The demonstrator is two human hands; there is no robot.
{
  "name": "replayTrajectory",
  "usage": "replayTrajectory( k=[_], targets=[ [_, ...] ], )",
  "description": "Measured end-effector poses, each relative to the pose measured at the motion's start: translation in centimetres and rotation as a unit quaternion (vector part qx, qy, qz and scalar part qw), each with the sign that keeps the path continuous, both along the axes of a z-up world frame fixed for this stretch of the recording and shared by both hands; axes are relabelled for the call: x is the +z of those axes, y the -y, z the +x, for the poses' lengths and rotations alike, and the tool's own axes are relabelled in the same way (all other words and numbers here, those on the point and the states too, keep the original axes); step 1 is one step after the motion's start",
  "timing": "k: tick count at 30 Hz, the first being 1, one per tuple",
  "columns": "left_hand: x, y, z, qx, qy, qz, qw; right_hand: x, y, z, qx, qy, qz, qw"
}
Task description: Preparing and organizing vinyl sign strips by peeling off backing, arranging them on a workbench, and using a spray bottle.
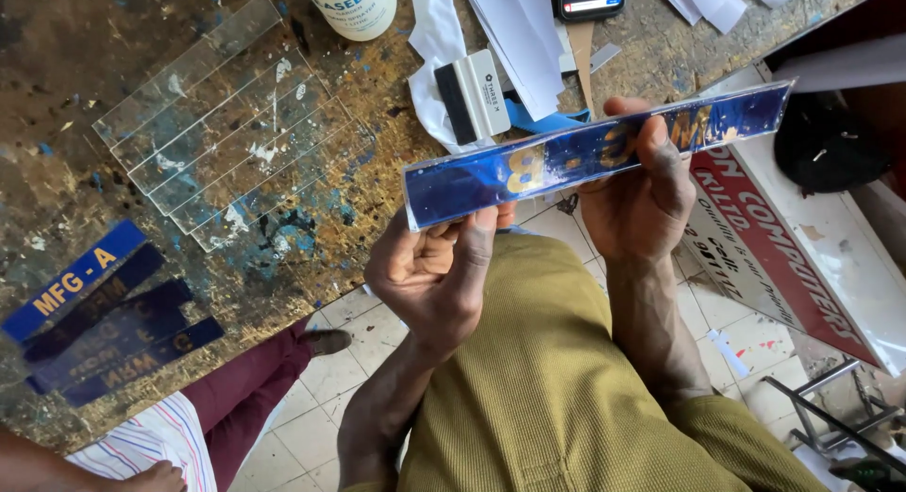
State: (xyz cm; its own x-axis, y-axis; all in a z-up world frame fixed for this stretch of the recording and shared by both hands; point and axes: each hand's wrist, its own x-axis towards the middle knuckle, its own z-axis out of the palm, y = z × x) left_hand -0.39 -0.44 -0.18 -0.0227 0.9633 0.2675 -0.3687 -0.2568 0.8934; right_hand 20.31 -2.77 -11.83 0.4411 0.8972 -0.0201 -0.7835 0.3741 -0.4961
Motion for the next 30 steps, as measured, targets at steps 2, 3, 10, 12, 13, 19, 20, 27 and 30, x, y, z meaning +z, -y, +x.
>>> replayTrajectory(
  k=[2, 3, 10, 12, 13, 19, 20, 27, 30],
  targets=[
    [-0.2, 0.0, -0.1, -0.003, 0.001, 0.003, 1.0, 0.2, -0.1, -0.1, 0.004, -0.004, 0.001, 1.0],
    [-0.3, 0.1, -0.1, -0.004, 0.003, 0.005, 1.0, 0.4, -0.1, -0.1, 0.009, -0.009, 0.002, 1.0],
    [-1.0, -0.3, -0.6, -0.017, 0.019, 0.003, 1.0, -0.2, -0.3, -0.3, -0.003, 0.002, 0.001, 1.0],
    [-1.3, -0.4, -0.5, 0.006, 0.013, -0.007, 1.0, -0.8, -0.4, -0.1, -0.007, 0.022, -0.003, 1.0],
    [-1.4, -0.5, -0.5, 0.007, 0.014, -0.005, 1.0, -0.9, -0.4, -0.1, -0.005, 0.022, -0.001, 1.0],
    [-0.6, -1.1, -1.2, 0.047, -0.012, -0.036, 0.998, 2.4, -1.4, -1.9, 0.009, 0.037, -0.017, 0.999],
    [-0.6, -1.4, -1.7, 0.052, -0.032, -0.038, 0.997, 2.8, -1.6, -2.3, 0.0, 0.037, -0.015, 0.999],
    [-0.2, -2.5, -2.9, 0.052, -0.055, -0.062, 0.995, 2.7, -2.0, -2.3, 0.009, 0.069, -0.028, 0.997],
    [-0.2, -2.9, -3.3, 0.06, -0.06, -0.09, 0.992, 2.5, -2.7, -2.5, 0.0, 0.085, -0.025, 0.996]
  ],
)
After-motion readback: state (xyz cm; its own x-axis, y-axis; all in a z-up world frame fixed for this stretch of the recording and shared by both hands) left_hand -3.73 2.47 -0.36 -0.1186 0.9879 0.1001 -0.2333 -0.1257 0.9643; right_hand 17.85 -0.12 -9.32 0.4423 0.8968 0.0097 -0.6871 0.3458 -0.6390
